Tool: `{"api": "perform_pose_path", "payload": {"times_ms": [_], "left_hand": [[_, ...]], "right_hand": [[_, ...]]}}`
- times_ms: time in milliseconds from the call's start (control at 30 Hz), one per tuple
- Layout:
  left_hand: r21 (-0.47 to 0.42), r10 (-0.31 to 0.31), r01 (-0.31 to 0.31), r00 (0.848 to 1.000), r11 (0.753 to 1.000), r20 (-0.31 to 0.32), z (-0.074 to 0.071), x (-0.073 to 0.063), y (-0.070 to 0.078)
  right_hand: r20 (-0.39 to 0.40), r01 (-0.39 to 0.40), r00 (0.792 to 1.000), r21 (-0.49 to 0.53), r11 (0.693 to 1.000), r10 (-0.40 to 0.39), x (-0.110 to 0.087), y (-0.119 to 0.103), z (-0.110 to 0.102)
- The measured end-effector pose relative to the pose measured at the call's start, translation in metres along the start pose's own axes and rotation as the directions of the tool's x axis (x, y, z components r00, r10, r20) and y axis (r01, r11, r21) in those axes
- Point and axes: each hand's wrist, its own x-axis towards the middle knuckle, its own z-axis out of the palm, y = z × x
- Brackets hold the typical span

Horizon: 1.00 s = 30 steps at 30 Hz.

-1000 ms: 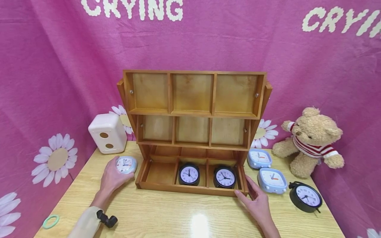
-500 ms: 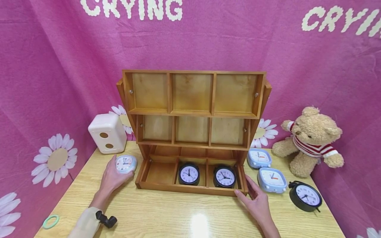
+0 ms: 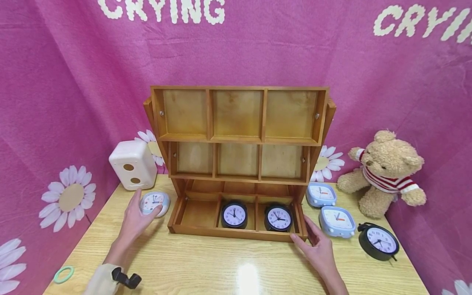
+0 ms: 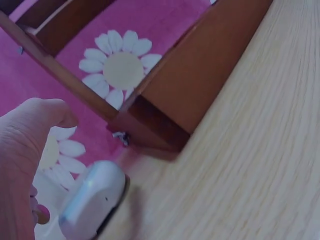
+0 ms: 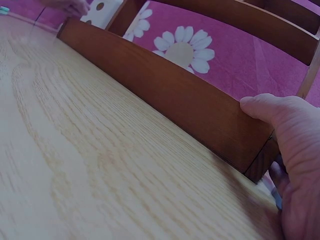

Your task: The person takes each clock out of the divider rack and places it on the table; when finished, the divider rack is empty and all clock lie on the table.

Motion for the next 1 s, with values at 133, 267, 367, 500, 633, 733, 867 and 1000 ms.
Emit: {"api": "perform_pose_path", "payload": {"times_ms": [133, 267, 367, 500, 633, 733, 867, 1000], "left_hand": [[-0.047, 0.034, -0.034, 0.999, 0.998, -0.005, -0.001, -0.004, 0.011], [-0.079, 0.055, -0.053, 0.998, 0.995, 0.017, 0.001, -0.009, 0.023], [-0.085, 0.066, -0.062, 0.997, 0.994, 0.043, 0.004, -0.012, 0.03], [-0.083, 0.089, -0.084, 0.994, 0.993, 0.062, 0.009, -0.016, 0.037], [-0.084, 0.126, -0.12, 0.989, 0.989, 0.076, 0.016, -0.021, 0.045], [-0.098, 0.156, -0.147, 0.984, 0.984, 0.088, 0.021, -0.023, 0.052], [-0.101, 0.168, -0.158, 0.981, 0.982, 0.1, 0.027, -0.026, 0.06], [-0.082, 0.169, -0.161, 0.98, 0.984, 0.108, 0.032, -0.028, 0.065]], "right_hand": [[-0.003, 0.011, 1.0, -0.001, 1.0, -0.011, 0.002, -0.001, -0.001], [-0.001, 0.013, 1.0, 0.008, 1.0, -0.013, 0.003, -0.002, -0.002], [0.003, 0.004, 1.0, 0.01, 1.0, -0.004, 0.002, -0.002, -0.001], [0.008, -0.008, 1.0, 0.005, 1.0, 0.008, 0.001, -0.002, -0.001], [0.007, -0.002, 1.0, 0.001, 1.0, 0.002, 0.001, -0.001, -0.001], [0.007, 0.007, 1.0, 0.0, 1.0, -0.007, 0.001, -0.001, -0.001], [0.014, 0.006, 1.0, -0.002, 1.0, -0.006, 0.001, 0.0, -0.002], [0.016, 0.002, 1.0, -0.008, 1.0, -0.002, 0.0, 0.0, -0.002]]}}
